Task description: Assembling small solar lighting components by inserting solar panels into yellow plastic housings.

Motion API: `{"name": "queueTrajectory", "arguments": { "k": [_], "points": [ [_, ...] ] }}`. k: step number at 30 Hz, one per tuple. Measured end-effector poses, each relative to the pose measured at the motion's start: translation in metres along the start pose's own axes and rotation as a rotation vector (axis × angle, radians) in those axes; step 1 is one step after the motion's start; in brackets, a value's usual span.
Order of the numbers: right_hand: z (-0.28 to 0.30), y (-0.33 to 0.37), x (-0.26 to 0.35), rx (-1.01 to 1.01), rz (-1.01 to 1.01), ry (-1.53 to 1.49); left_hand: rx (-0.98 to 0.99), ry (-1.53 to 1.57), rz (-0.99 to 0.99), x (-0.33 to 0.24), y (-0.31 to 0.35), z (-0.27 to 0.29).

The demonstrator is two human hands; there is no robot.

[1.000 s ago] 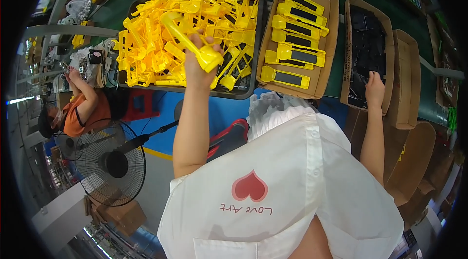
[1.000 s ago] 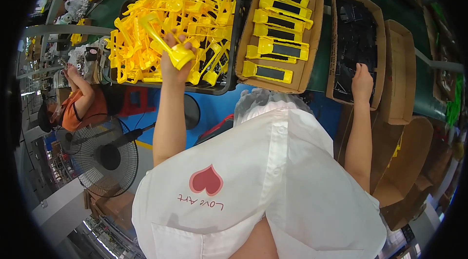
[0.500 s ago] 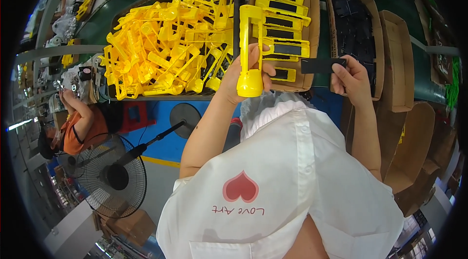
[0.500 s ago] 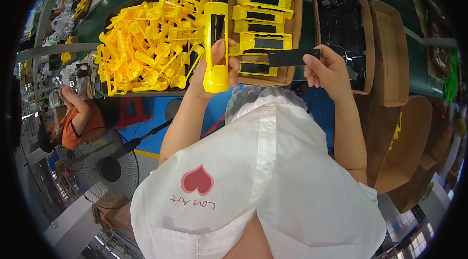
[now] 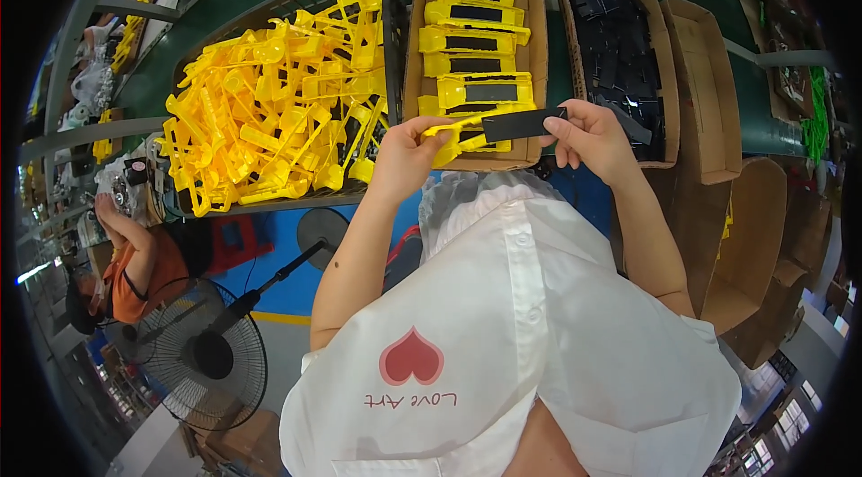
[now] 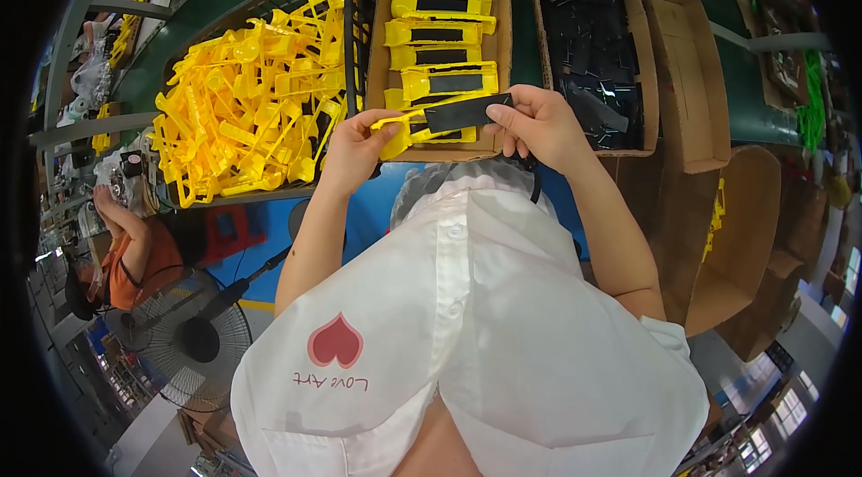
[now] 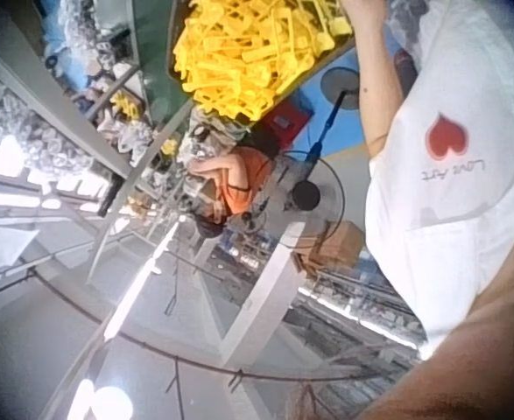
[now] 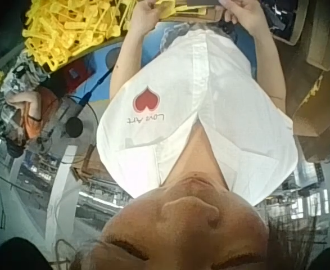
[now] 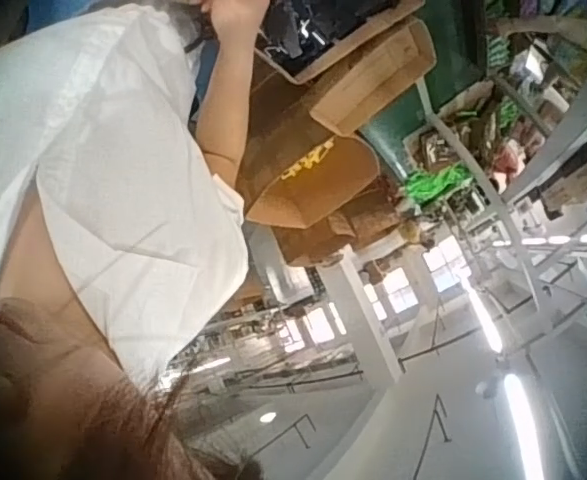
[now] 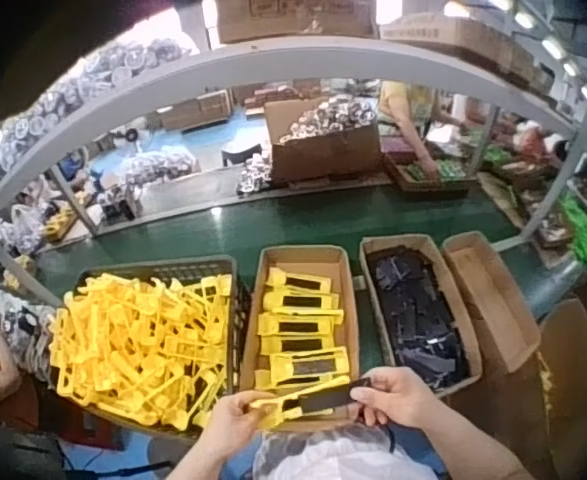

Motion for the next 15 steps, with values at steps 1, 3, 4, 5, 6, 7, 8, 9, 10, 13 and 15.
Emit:
{"name": "queueTrajectory", "arguments": {
  "k": [1, 3, 4, 5, 6, 7, 8, 9, 10, 13, 15],
  "points": [
    [-0.002, 0.000, 0.001, 0.014, -0.050, 0.041, 0.040, 0.035, 0.002, 0.002, -0.002, -0.002],
    [-0.008, -0.001, -0.002, 0.037, -0.102, 0.084, 0.052, 0.141, 0.018, 0.011, -0.005, -0.005],
    [-0.009, -0.002, -0.002, 0.041, -0.097, 0.089, 0.048, 0.144, 0.021, 0.010, -0.005, -0.006],
    [-0.011, -0.003, -0.002, 0.043, -0.092, 0.094, 0.043, 0.220, 0.006, 0.005, -0.004, -0.007],
    [-0.014, -0.003, -0.003, 0.047, -0.095, 0.095, 0.037, 0.295, -0.011, 0.002, -0.003, -0.007],
    [-0.016, -0.003, -0.003, 0.024, -0.100, 0.081, 0.035, 0.298, -0.009, 0.000, -0.002, -0.007],
    [-0.017, -0.003, -0.003, 0.001, -0.105, 0.066, 0.026, 0.327, 0.001, 0.000, -0.001, -0.007],
    [-0.018, -0.004, -0.005, 0.003, -0.107, 0.068, 0.018, 0.357, 0.010, 0.000, -0.001, -0.007],
    [-0.018, -0.005, -0.007, -0.007, -0.100, 0.057, 0.016, 0.358, 0.011, 0.001, 0.000, -0.007],
    [-0.019, -0.005, -0.010, -0.036, -0.092, 0.092, 0.008, 0.446, 0.035, 0.005, -0.001, -0.009],
    [-0.020, -0.006, -0.011, -0.059, -0.090, 0.136, 0.004, 0.490, 0.063, 0.008, -0.001, -0.010]
  ]
}}
Point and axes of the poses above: each hand's wrist, its own y-axis away from the middle knuckle, its own z-axis out of the back of the hand, x = y × z, the point moved 6 cm from there along -y, towards the middle knuckle, and after that the axes turned 2 degrees about x, right-handed, at the moved point
